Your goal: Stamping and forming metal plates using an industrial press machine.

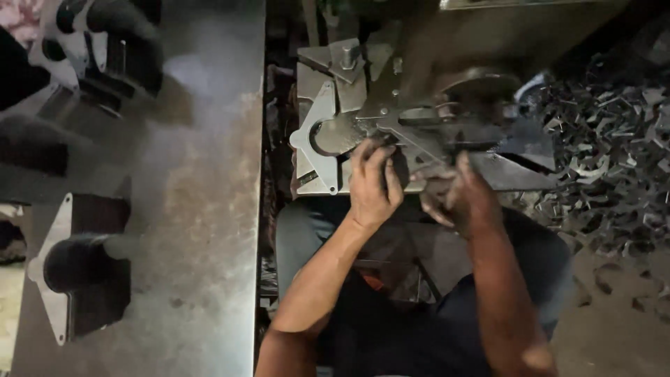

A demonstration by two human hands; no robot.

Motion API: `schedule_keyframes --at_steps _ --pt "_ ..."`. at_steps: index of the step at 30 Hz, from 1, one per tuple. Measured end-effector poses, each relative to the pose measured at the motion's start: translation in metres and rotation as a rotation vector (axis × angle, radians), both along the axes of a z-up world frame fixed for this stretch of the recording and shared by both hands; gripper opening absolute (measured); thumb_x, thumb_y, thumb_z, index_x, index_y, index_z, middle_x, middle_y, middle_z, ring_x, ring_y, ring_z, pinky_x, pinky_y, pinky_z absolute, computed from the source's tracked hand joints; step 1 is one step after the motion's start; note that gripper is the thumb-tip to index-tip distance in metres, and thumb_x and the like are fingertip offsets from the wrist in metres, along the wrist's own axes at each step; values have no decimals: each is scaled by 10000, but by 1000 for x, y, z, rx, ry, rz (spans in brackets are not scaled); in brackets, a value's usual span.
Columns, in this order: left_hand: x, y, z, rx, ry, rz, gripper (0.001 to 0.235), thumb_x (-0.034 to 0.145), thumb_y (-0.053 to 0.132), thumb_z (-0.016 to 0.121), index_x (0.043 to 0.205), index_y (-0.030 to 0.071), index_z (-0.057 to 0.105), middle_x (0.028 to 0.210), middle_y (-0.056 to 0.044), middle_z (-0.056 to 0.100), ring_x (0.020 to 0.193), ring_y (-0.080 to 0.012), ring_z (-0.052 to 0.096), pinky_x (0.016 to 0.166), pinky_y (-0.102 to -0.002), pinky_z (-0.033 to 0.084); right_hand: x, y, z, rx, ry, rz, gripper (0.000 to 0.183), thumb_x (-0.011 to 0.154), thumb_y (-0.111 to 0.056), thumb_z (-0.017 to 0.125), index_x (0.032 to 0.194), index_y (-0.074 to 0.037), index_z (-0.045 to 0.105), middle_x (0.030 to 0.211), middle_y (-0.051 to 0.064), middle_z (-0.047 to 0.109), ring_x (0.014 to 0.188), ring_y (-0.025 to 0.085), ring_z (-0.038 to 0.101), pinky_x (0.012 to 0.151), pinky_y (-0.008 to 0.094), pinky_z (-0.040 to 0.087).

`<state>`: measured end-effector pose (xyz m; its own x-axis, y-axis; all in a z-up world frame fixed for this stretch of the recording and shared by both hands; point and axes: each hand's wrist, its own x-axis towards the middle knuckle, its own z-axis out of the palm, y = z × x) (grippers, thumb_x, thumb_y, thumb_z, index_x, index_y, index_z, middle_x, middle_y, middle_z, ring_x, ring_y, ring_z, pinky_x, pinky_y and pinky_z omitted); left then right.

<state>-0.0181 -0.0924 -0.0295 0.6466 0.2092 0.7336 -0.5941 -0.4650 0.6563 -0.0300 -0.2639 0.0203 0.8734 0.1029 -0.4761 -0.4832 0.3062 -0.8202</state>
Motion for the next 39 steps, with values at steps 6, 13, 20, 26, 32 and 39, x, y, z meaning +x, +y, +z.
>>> schedule_keyframes --at_steps 6,13,20,26,32,39 --pt "19 -8 14 376 -28 -38 401 916 47 715 1299 56 595 1322 -225 557 1121 -410 651 848 -431 575 -14 -28 -26 -397 -435 -85 593 1075 -508 535 1097 55 723 694 132 669 466 156 553 404 287 396" --pt "42 14 9 372 90 -65 240 917 32 655 1149 87 633 1155 -137 629 924 -316 637 735 -409 523 17 -26 -51 -29 -451 -59 496 1082 -367 502 1466 -51 499 1371 108 649 1242 185 654 899 319 636" --pt "37 -1 -38 -689 707 -758 119 1055 103 615 1117 24 680 707 9 616 572 -71 492 511 -235 358 -17 -29 -61 566 -678 89 236 1180 -230 581 1227 -3 625 1181 210 718 1168 319 709 660 348 609" --pt "23 -8 -20 -142 719 -643 174 1025 80 593 1130 10 713 844 2 672 717 -81 550 626 -255 459 3 -23 -45 -754 -649 107 214 1013 -31 568 1167 -63 713 915 89 804 663 171 768 591 316 600" --pt "18 3 -14 114 864 -490 172 965 126 693 1104 30 725 797 -55 697 682 -92 639 635 -264 513 17 -28 -75 -874 -1002 -12 418 862 34 579 1275 17 637 945 182 752 810 278 777 642 380 604" --pt "20 -1 -4 82 707 -438 144 993 117 701 1094 16 718 873 -69 748 779 -109 659 710 -285 533 22 -26 -79 -910 -1119 -25 325 898 -17 672 1223 -16 670 929 215 735 801 365 753 655 418 609"
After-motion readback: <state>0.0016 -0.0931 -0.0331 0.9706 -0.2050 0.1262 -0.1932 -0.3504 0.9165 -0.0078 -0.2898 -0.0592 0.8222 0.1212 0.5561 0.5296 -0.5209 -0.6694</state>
